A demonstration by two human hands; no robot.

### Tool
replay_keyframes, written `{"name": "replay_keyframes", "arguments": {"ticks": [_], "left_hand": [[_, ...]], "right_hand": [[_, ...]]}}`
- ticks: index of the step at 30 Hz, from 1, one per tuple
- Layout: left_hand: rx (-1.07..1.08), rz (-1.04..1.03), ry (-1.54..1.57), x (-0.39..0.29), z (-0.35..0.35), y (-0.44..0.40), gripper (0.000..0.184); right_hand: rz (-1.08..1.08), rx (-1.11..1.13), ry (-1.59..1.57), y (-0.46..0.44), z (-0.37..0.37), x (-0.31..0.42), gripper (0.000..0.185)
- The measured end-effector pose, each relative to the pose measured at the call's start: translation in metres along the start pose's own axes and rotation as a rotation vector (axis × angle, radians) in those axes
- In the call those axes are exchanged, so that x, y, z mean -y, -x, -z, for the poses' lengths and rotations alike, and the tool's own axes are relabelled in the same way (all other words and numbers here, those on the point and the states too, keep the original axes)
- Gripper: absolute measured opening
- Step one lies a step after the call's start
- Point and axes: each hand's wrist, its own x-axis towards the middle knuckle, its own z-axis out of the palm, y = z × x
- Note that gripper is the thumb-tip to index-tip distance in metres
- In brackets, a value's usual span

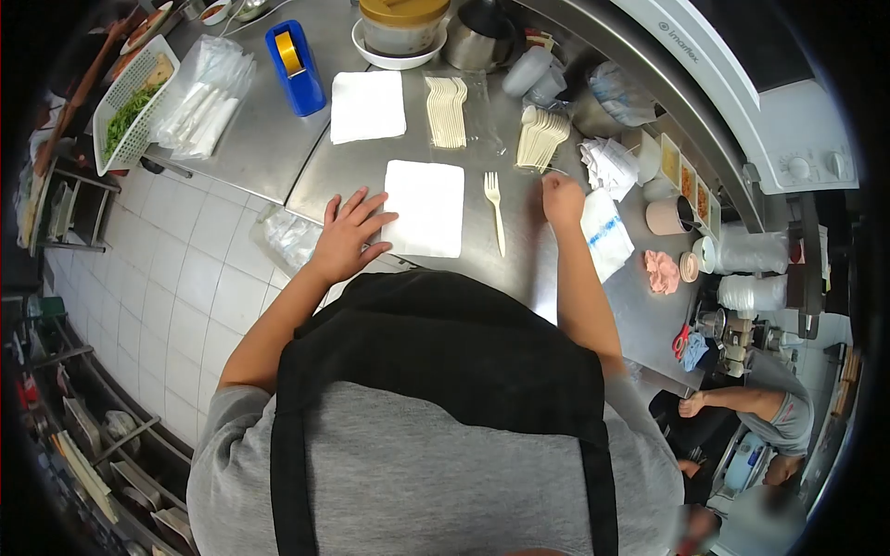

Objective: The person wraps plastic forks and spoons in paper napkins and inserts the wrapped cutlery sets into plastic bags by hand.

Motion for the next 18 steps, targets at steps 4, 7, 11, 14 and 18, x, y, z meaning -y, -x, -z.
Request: {"name": "replay_keyframes", "arguments": {"ticks": [4, 7, 11, 14, 18], "left_hand": [[0.001, -0.012, -0.011, 0.0, 0.002, 0.001, 0.046], [0.006, -0.01, -0.016, 0.001, 0.001, 0.001, 0.048], [0.02, -0.012, -0.01, 0.002, 0.003, 0.001, 0.05], [0.027, -0.015, -0.017, 0.002, 0.003, 0.002, 0.051], [0.042, -0.019, -0.011, 0.003, 0.003, 0.0, 0.048]], "right_hand": [[-0.119, -0.239, 0.043, -0.012, -0.015, 0.027, 0.027], [-0.196, -0.187, -0.048, -0.019, -0.021, 0.017, 0.027], [-0.342, 0.001, -0.417, -0.022, -0.003, -0.004, 0.026], [-0.473, 0.107, -0.663, 0.002, 0.024, 0.0, 0.02], [-0.564, 0.234, -0.822, 0.068, 0.051, 0.007, 0.02]]}}
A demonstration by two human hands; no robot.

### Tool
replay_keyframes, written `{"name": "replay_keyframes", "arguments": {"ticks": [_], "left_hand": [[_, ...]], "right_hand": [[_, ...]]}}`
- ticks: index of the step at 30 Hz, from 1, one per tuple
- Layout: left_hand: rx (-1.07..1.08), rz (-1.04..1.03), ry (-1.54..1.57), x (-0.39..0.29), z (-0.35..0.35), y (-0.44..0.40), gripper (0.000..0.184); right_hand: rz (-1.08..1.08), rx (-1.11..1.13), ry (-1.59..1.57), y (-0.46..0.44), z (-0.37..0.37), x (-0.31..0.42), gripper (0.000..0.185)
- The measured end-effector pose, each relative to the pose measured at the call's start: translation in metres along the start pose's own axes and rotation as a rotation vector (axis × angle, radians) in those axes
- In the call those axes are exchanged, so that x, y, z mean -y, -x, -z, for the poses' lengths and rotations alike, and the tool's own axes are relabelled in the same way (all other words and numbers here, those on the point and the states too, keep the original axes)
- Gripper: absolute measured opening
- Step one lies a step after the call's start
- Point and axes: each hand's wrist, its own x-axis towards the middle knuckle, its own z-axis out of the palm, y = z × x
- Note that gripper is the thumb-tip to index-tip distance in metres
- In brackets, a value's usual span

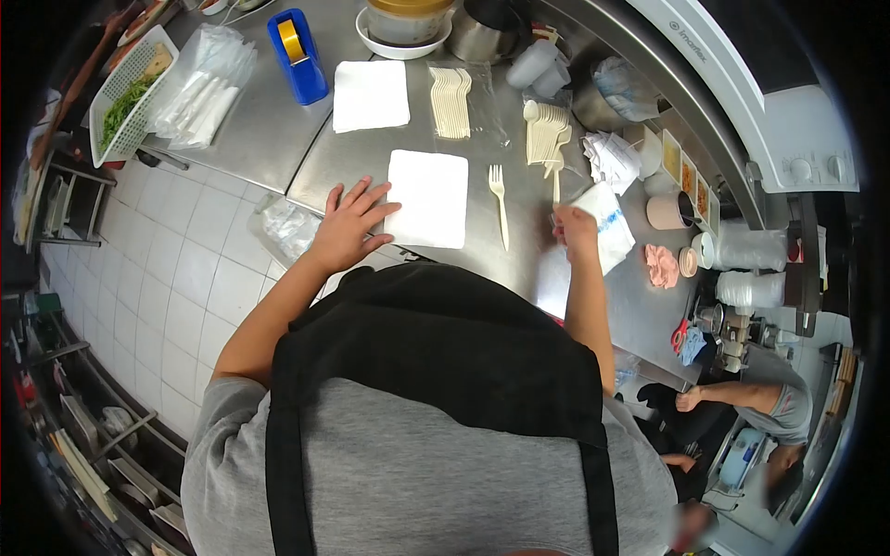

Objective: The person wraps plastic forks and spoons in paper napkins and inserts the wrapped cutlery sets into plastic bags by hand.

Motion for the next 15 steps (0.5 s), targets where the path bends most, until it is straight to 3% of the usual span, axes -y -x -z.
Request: {"name": "replay_keyframes", "arguments": {"ticks": [4, 8, 12, 15], "left_hand": [[-0.004, -0.009, 0.002, 0.001, 0.0, 0.0, 0.048], [-0.006, -0.02, -0.007, 0.003, -0.002, 0.0, 0.052], [-0.06, -0.083, 0.039, -0.004, 0.006, 0.003, 0.06], [0.009, -0.214, 0.048, -0.01, 0.011, 0.005, 0.062]], "right_hand": [[-0.054, 0.002, 0.046, 0.049, 0.008, -0.042, 0.02], [0.348, -0.264, 0.441, 0.066, 0.006, -0.049, 0.033], [0.438, -0.384, 0.756, 0.05, -0.012, -0.031, 0.039], [0.396, -0.355, 0.692, 0.044, -0.013, -0.035, 0.029]]}}
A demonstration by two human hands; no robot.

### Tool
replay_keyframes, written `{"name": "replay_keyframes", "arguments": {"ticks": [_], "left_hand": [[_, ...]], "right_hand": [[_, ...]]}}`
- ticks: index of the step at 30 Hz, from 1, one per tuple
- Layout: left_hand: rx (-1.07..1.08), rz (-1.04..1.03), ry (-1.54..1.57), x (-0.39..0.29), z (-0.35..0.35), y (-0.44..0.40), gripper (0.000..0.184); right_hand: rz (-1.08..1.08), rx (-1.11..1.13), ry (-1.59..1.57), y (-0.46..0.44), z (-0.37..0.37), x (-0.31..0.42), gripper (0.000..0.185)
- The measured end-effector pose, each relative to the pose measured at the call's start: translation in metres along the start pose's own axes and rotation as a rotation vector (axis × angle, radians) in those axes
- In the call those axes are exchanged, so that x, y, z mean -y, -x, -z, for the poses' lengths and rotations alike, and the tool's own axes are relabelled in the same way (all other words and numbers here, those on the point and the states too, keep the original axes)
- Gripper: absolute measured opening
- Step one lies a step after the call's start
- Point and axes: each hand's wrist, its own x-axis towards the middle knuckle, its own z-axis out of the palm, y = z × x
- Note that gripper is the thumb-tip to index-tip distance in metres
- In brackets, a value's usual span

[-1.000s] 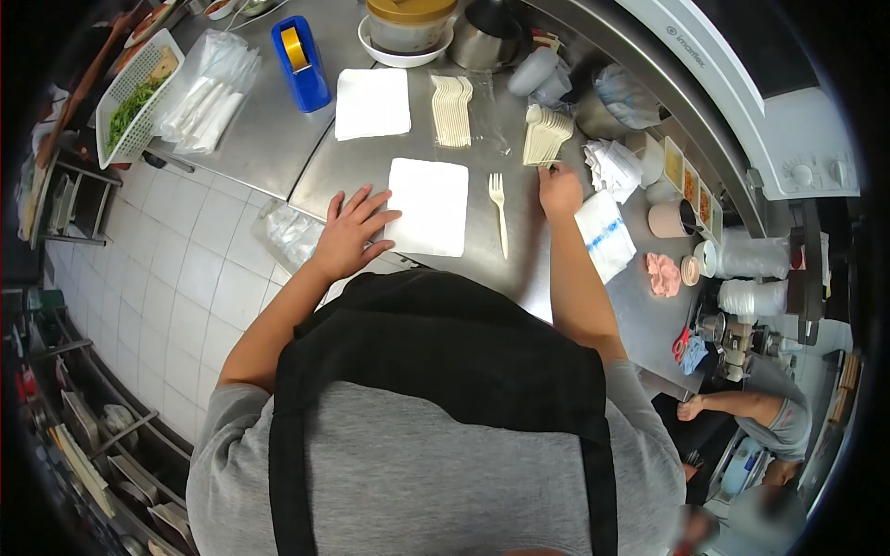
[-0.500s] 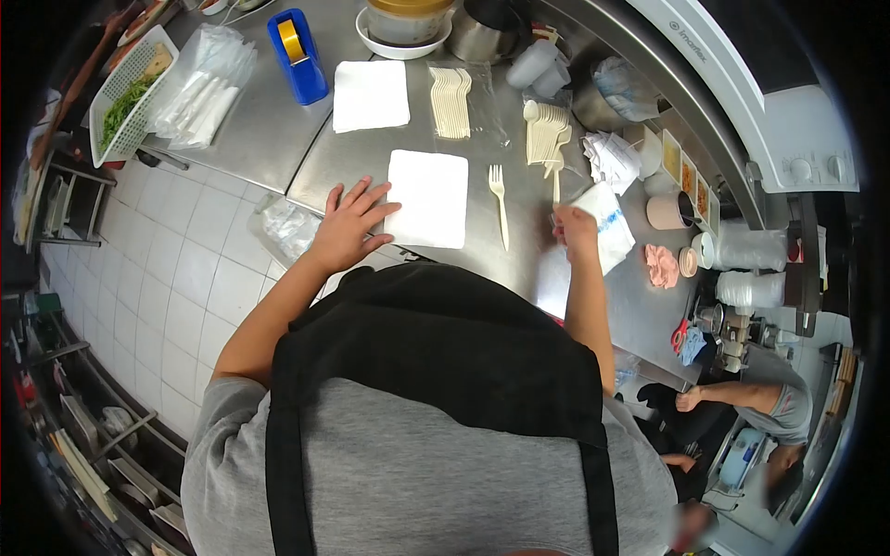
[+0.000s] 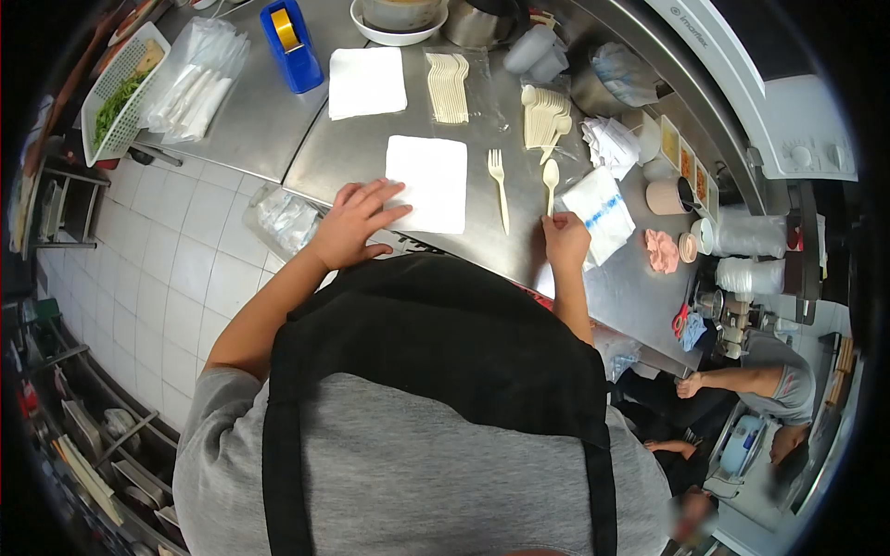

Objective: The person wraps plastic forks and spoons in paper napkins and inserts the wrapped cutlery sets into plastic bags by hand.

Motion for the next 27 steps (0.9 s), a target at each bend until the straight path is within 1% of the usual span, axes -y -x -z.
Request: {"name": "replay_keyframes", "arguments": {"ticks": [1, 2, 3, 4, 5, 7, 9, 12, 15, 18, 21, 24, 27], "left_hand": [[0.003, -0.024, -0.004, 0.004, -0.006, 0.002, 0.059], [0.007, -0.05, -0.008, 0.011, -0.016, 0.004, 0.056], [0.008, -0.075, -0.011, 0.012, -0.017, 0.002, 0.053], [-0.1, -0.089, -0.004, 0.011, -0.017, 0.002, 0.036], [-0.12, -0.11, -0.022, 0.013, -0.019, 0.003, 0.032], [-0.158, -0.151, -0.059, 0.018, -0.019, 0.005, 0.024], [-0.178, -0.157, -0.05, 0.019, -0.018, 0.009, 0.02], [-0.191, -0.148, -0.038, 0.018, -0.015, 0.011, 0.018], [-0.208, -0.135, -0.014, 0.017, -0.015, 0.011, 0.017], [-0.208, -0.137, -0.004, 0.018, -0.014, 0.012, 0.017], [-0.209, -0.142, -0.003, 0.019, -0.014, 0.013, 0.018], [-0.199, -0.142, -0.008, 0.017, -0.014, 0.012, 0.019], [-0.189, -0.129, -0.012, 0.013, -0.013, 0.012, 0.019]], "right_hand": [[-0.028, 0.017, -0.031, 0.0, 0.001, -0.002, 0.026], [-0.009, 0.047, 0.022, 0.006, 0.004, -0.005, 0.021], [-0.019, 0.072, 0.014, 0.012, 0.007, -0.004, 0.021], [-0.029, 0.097, 0.008, 0.019, 0.009, -0.004, 0.021], [-0.041, 0.124, 0.003, 0.023, 0.011, -0.003, 0.021], [0.017, 0.055, 0.004, 0.023, 0.01, 0.004, 0.022], [0.078, -0.017, 0.024, 0.014, 0.007, 0.015, 0.021], [0.144, -0.057, 0.041, -0.002, -0.006, 0.007, 0.02], [0.097, 0.016, 0.039, -0.008, -0.007, -0.005, 0.022], [-0.195, 0.322, -0.26, -0.004, 0.004, -0.012, 0.027], [-0.052, 0.129, -0.114, 0.006, 0.016, -0.006, 0.03], [0.124, -0.063, 0.079, 0.002, 0.006, -0.005, 0.032], [0.035, -0.059, 0.117, -0.005, -0.007, 0.0, 0.031]]}}
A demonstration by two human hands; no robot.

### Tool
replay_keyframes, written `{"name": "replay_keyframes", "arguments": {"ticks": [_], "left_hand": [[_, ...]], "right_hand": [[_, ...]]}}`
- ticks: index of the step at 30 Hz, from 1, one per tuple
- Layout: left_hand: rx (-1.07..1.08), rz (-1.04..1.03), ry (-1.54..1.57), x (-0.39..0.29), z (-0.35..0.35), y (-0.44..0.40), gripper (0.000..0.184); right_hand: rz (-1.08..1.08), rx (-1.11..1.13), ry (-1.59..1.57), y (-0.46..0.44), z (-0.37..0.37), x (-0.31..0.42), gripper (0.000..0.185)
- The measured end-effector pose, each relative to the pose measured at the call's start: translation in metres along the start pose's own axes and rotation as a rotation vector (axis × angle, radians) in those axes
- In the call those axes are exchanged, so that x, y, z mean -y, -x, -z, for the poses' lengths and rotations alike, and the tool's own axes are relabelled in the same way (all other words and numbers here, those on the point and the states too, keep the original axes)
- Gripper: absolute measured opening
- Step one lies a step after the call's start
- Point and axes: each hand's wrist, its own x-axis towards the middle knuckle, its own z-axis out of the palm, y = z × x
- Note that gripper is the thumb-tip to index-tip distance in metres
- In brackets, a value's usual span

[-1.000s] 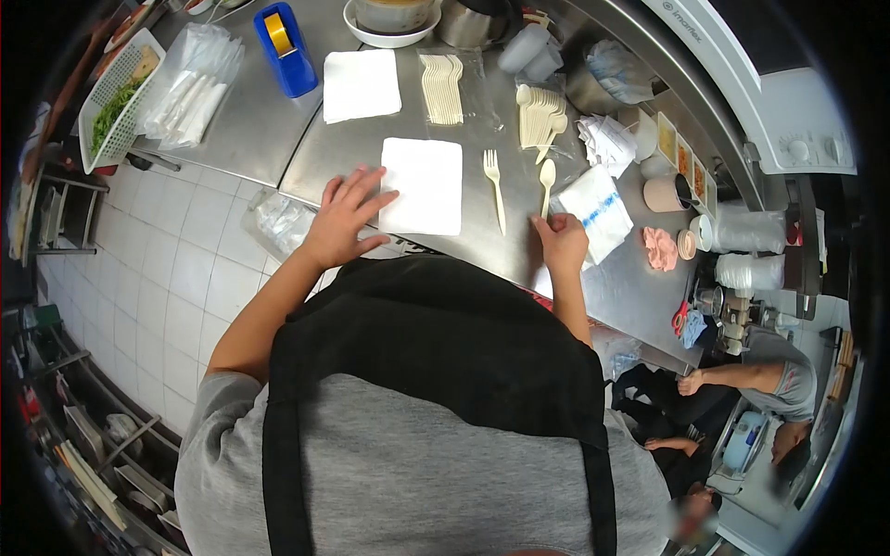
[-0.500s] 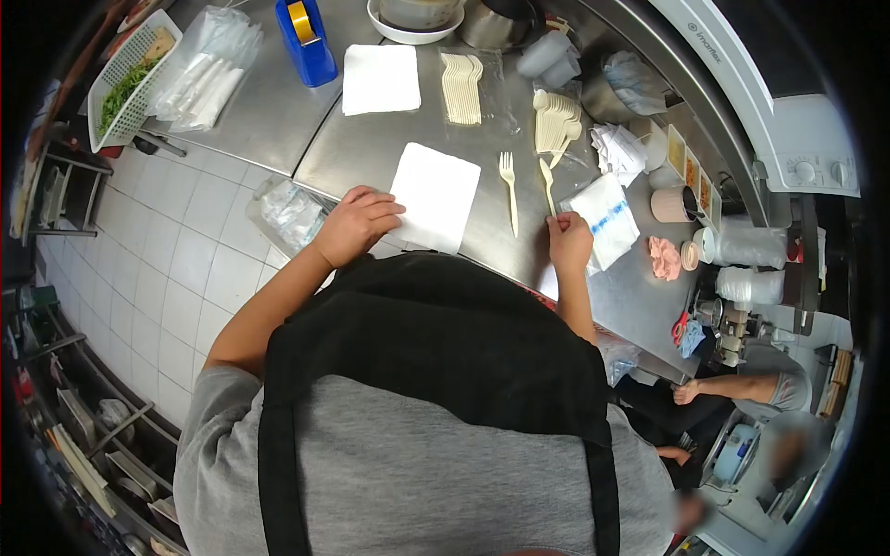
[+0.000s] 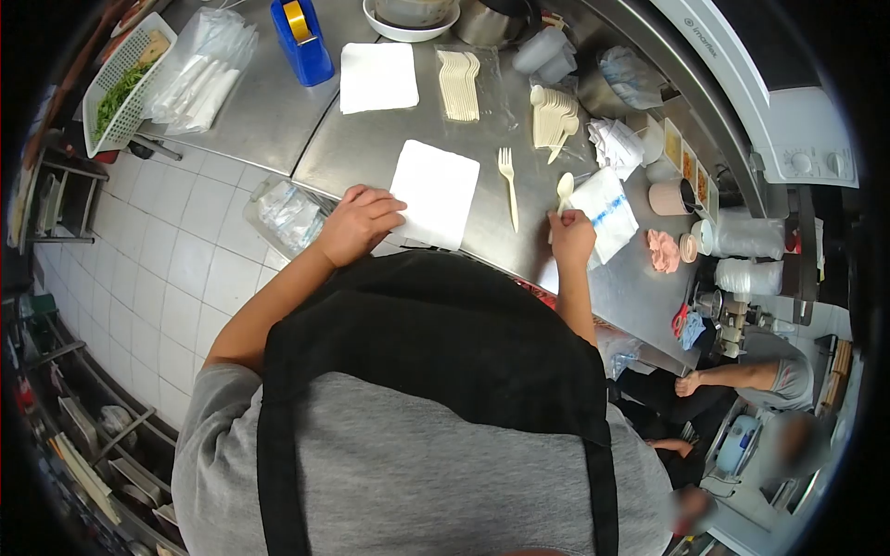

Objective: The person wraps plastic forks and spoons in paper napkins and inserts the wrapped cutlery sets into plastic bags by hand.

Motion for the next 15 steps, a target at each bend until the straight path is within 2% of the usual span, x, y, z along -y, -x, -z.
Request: {"name": "replay_keyframes", "arguments": {"ticks": [1, 7, 10, 11, 15], "left_hand": [[0.001, 0.005, -0.001, -0.001, 0.001, 0.0, 0.019], [-0.013, -0.005, 0.012, 0.002, -0.003, 0.002, 0.018], [-0.013, -0.018, 0.015, 0.004, -0.003, 0.001, 0.018], [-0.011, -0.022, 0.007, 0.005, -0.001, 0.001, 0.018], [0.002, -0.028, 0.019, 0.006, -0.002, 0.002, 0.025]], "right_hand": [[-0.037, 0.026, -0.01, -0.001, 0.001, 0.001, 0.027], [0.089, 0.079, -0.193, 0.008, 0.01, 0.034, 0.018], [-0.081, 0.219, -0.305, -0.005, -0.009, 0.022, 0.021], [-0.144, 0.277, -0.409, -0.014, -0.032, -0.007, 0.022], [-0.09, 0.154, -0.177, -0.011, -0.002, 0.007, 0.026]]}}
